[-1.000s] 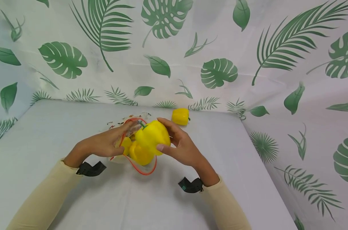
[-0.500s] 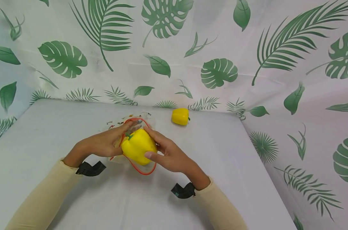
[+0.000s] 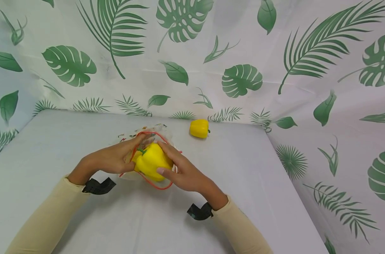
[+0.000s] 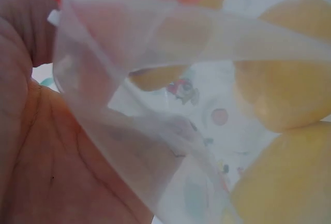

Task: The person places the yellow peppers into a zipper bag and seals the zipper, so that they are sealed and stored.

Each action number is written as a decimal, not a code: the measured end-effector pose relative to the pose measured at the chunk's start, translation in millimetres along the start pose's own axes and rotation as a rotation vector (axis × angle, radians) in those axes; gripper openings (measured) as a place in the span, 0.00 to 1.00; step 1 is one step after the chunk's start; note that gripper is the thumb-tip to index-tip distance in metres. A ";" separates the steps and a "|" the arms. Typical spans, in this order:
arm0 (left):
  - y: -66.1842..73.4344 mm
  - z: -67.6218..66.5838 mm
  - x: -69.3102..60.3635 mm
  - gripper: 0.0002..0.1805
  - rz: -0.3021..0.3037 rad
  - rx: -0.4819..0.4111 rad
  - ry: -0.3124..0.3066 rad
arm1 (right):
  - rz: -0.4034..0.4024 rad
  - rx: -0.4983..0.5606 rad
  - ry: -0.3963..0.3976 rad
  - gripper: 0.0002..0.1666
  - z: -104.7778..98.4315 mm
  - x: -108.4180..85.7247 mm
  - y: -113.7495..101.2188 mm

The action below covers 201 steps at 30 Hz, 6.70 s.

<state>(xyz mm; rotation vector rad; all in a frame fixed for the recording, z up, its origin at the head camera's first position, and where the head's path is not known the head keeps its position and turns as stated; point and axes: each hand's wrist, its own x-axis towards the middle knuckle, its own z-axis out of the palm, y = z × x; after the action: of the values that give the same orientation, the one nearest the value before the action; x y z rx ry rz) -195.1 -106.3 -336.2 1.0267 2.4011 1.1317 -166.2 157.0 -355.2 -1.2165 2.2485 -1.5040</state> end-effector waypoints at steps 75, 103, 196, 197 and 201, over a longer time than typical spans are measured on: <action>13.3 -12.8 -9.2 0.49 -0.001 0.098 0.056 | -0.245 -0.405 0.539 0.31 23.0 14.7 17.9; 8.8 -11.5 -7.8 0.53 0.037 0.080 0.091 | -0.454 -0.354 0.555 0.27 21.7 13.9 16.5; 4.2 -11.4 -5.5 0.48 0.029 0.068 0.068 | 0.569 -0.019 0.645 0.46 -108.5 7.3 165.3; 4.2 -11.6 -5.6 0.48 0.027 0.073 0.068 | 0.559 -0.019 0.641 0.46 -107.6 6.8 165.0; 4.7 -12.3 -5.7 0.49 0.032 0.097 0.070 | 0.525 -0.010 0.641 0.45 -103.3 5.3 162.2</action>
<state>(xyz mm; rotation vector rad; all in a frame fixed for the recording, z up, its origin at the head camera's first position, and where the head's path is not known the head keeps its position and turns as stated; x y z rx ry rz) -195.3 -115.1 -324.9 1.0762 2.5250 1.0882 -311.8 249.9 -440.0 -0.0785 2.6401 -1.8026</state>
